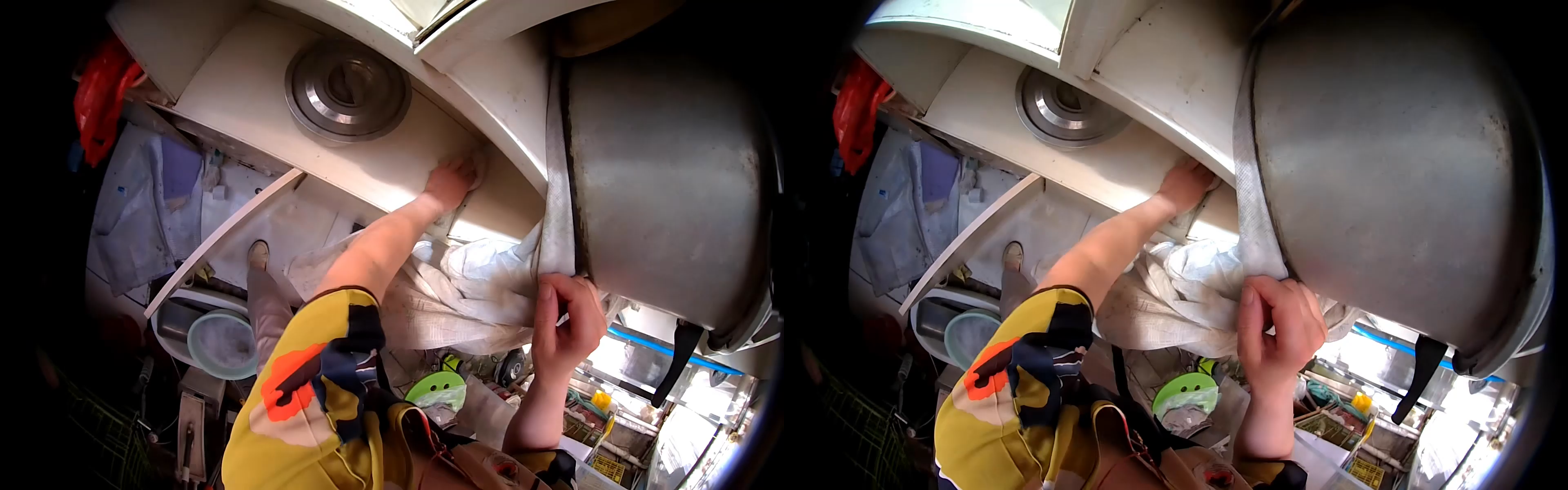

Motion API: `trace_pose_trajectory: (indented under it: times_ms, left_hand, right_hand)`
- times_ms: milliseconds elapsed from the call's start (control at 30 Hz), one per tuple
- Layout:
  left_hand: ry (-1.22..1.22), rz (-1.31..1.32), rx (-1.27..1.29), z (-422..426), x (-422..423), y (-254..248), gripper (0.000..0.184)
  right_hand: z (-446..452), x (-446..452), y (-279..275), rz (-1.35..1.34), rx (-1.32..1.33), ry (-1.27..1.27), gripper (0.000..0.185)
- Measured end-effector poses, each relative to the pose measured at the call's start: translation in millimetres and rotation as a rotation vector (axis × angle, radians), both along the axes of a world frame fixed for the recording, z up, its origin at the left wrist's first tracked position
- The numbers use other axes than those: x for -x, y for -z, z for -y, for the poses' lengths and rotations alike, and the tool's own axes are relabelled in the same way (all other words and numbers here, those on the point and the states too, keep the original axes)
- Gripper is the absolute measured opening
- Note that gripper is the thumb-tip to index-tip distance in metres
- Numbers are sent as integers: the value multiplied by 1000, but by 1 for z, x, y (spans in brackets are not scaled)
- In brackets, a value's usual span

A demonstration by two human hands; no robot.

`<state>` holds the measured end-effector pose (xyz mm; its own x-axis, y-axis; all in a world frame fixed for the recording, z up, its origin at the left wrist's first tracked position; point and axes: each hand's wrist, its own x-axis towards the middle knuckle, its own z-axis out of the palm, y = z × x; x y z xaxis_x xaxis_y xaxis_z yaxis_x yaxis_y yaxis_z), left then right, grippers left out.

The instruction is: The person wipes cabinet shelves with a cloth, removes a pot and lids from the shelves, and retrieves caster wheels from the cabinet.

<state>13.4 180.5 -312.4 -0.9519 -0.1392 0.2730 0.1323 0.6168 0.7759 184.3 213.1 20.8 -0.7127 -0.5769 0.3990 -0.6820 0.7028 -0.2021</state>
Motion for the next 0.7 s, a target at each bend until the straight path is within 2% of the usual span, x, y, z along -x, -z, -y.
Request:
trace_pose_trajectory:
  times_ms: [67,133,200,233,300,333,400,433,500,533,600,700]
  left_hand:
    - [-81,-142,213,26,-7,-19,35]
    - [-192,-75,335,49,25,-20,32]
    - [-340,-92,178,69,49,-5,30]
    - [-342,-89,178,65,53,-1,30]
    - [-529,-267,166,50,52,6,30]
    - [-497,-285,81,28,45,10,39]
    - [-441,-132,217,-4,24,-21,29]
    - [-335,-196,-30,-16,9,-33,32]
    - [-296,-13,202,-35,1,-7,31]
    - [-297,-8,207,-29,-11,-6,31]
    - [-112,-186,274,4,-42,-6,32]
    - [-93,-154,323,50,-75,-8,31]
  right_hand:
    - [1,2,-1,1,12,-12,9]
    - [-3,1,-6,16,-7,-40,9]
    - [-6,3,-3,35,17,-37,8]
    - [-6,4,-3,38,16,-39,8]
    - [-8,4,-2,42,-7,-20,8]
    - [-8,6,0,51,1,-16,8]
    - [-6,8,4,4,21,-18,7]
    - [-6,8,4,15,26,-18,7]
    - [-6,10,4,24,12,-13,6]
    - [-6,12,4,21,24,-26,5]
    - [-6,12,3,23,14,-20,5]
    - [-8,13,4,51,24,4,6]
